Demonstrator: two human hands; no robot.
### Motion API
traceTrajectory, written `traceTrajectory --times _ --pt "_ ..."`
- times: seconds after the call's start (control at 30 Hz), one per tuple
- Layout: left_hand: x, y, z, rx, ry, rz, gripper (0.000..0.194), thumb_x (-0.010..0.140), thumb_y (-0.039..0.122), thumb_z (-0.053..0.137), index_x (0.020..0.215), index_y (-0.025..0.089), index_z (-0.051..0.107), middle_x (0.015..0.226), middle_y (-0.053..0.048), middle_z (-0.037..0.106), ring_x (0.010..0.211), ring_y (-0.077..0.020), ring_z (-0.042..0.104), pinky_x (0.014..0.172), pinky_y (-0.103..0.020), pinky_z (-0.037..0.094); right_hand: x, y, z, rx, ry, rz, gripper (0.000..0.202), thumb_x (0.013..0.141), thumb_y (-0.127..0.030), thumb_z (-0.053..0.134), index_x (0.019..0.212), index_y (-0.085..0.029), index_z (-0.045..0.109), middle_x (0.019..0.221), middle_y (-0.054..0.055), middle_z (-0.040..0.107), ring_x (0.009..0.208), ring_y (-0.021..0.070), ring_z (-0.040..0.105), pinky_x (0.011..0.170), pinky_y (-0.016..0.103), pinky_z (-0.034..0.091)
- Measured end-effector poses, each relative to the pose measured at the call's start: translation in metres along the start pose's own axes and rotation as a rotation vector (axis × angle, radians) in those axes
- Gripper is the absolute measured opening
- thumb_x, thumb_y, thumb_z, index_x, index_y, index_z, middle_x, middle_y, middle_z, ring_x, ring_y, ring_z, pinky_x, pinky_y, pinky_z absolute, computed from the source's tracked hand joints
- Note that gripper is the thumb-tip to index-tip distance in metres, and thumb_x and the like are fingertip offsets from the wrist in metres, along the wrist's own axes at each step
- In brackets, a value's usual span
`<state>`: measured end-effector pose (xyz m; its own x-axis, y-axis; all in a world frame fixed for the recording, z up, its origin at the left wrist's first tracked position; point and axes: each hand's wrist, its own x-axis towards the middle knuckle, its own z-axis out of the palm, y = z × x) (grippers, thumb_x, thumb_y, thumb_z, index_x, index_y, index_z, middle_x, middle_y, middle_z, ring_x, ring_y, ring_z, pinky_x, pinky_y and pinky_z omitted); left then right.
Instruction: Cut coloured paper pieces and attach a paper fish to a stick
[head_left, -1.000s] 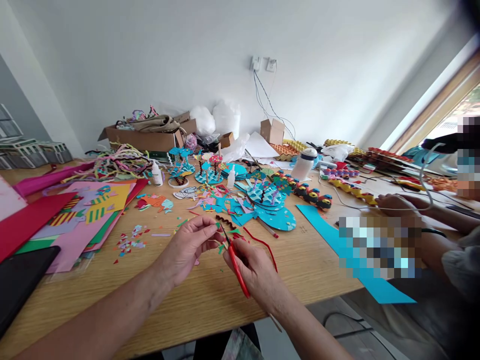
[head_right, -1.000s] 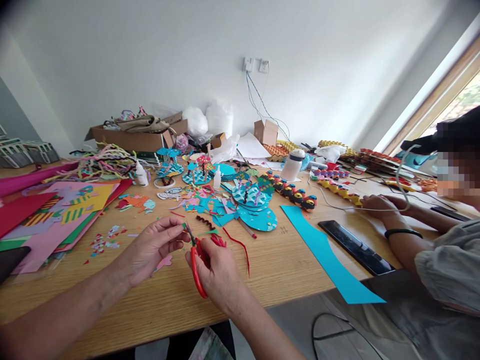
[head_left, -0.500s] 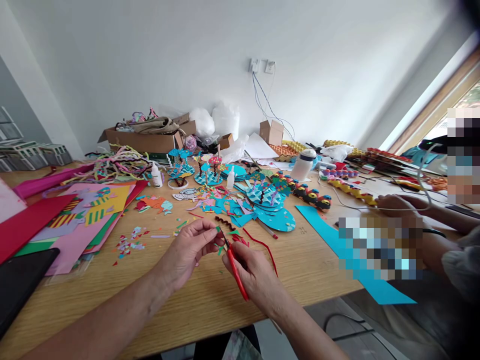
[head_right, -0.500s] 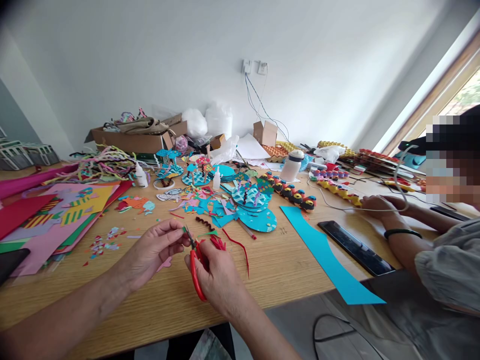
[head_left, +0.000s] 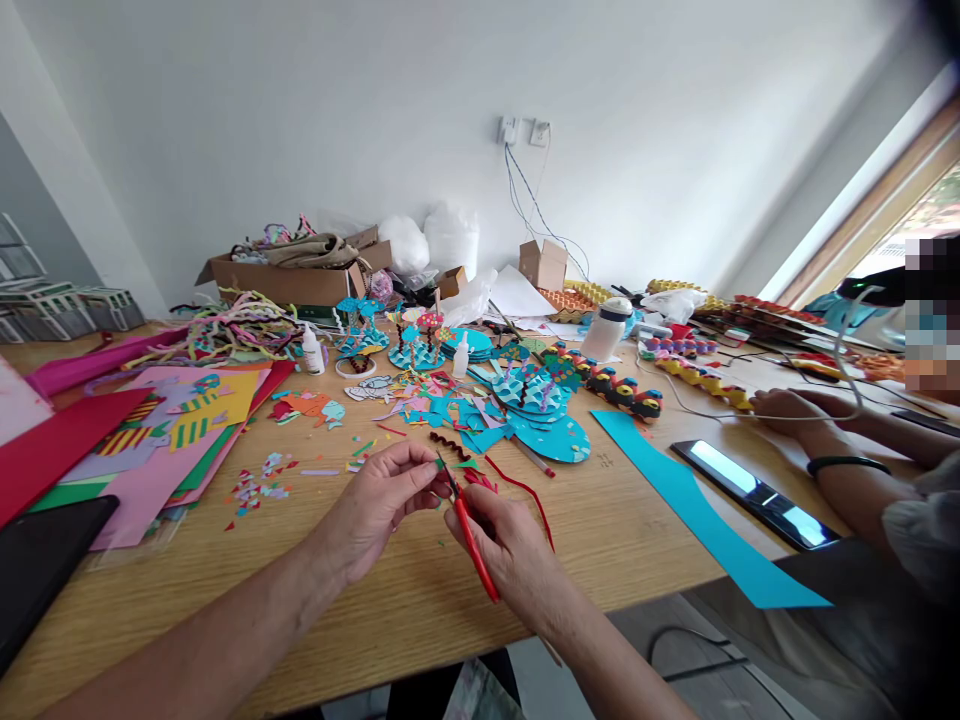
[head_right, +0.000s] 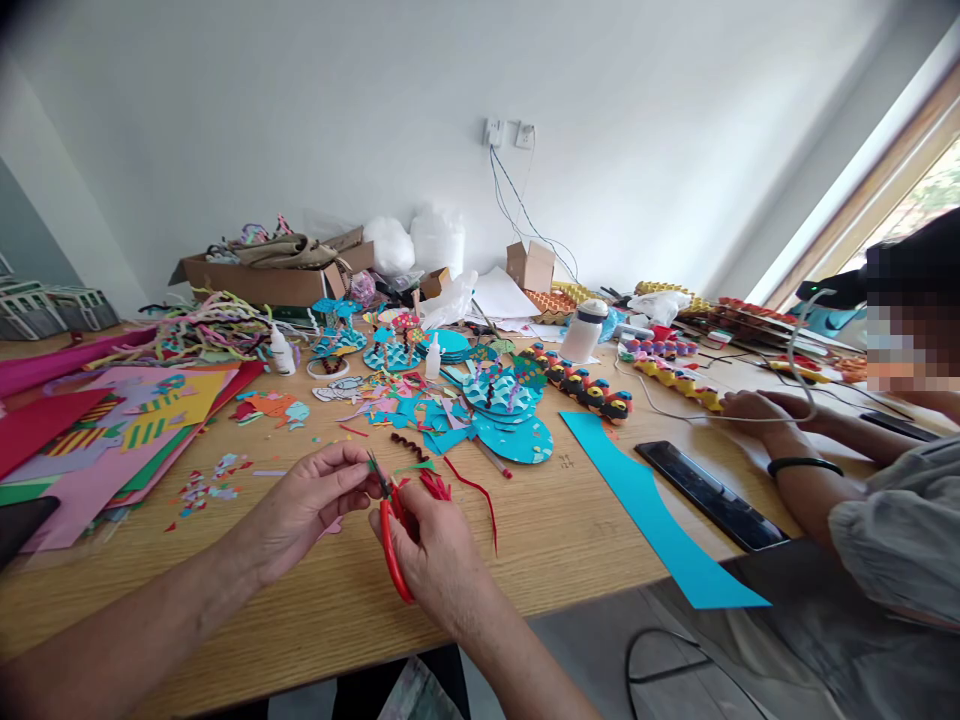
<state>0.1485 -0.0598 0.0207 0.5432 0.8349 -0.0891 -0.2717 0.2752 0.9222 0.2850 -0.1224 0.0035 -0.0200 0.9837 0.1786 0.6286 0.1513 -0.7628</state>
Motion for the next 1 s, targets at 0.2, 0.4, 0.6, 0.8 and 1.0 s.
traceTrajectory --times 0.2,0.4,0.6,0.8,1.0 --pt "0.0009 -0.0027 -0.0007 -0.019 -0.003 0.009 0.006 0.070 0.019 0.061 0.067 0.016 0.057 0.066 0.001 0.065 0.059 -0.0084 0.059 0.055 -0.017 0.041 0.0004 -0.0003 -0.0017 -0.010 0.006 -0.005 0.027 0.083 -0.030 0.038 0.059 -0.019 0.034 0.055 -0.005 0.034 0.052 0.0086 0.031 0.046 0.020 0.022" --pt "0.0003 -0.0021 -0.0015 -0.037 0.008 -0.004 0.007 0.069 0.020 0.063 0.067 0.016 0.057 0.066 0.001 0.065 0.058 -0.0086 0.059 0.053 -0.017 0.040 -0.0008 -0.0001 -0.0026 -0.036 -0.004 -0.009 0.024 0.083 -0.029 0.039 0.061 -0.019 0.037 0.055 -0.005 0.036 0.052 0.0087 0.033 0.046 0.020 0.023" --pt "0.0026 -0.0051 -0.0022 -0.034 -0.013 0.012 0.007 0.069 0.021 0.063 0.068 0.016 0.058 0.068 0.000 0.066 0.060 -0.0092 0.059 0.055 -0.018 0.041 -0.0005 0.0004 -0.0020 -0.047 -0.012 -0.010 0.024 0.083 -0.029 0.040 0.061 -0.018 0.038 0.055 -0.005 0.037 0.052 0.0085 0.034 0.046 0.020 0.022" --pt "0.0017 -0.0064 -0.0031 -0.032 -0.039 0.022 0.006 0.071 0.020 0.061 0.070 0.015 0.058 0.071 -0.001 0.065 0.064 -0.0097 0.059 0.059 -0.019 0.043 -0.0005 0.0014 -0.0023 -0.023 -0.004 -0.037 0.024 0.083 -0.028 0.039 0.061 -0.018 0.041 0.055 -0.004 0.040 0.051 0.0082 0.034 0.045 0.020 0.022" --pt "0.0011 -0.0049 -0.0031 -0.017 -0.024 0.006 0.008 0.069 0.021 0.063 0.069 0.015 0.058 0.069 -0.001 0.065 0.062 -0.0102 0.059 0.058 -0.019 0.042 -0.0011 0.0028 -0.0025 -0.013 -0.007 -0.040 0.026 0.083 -0.028 0.039 0.059 -0.018 0.040 0.054 -0.005 0.036 0.051 0.0083 0.032 0.045 0.020 0.022"
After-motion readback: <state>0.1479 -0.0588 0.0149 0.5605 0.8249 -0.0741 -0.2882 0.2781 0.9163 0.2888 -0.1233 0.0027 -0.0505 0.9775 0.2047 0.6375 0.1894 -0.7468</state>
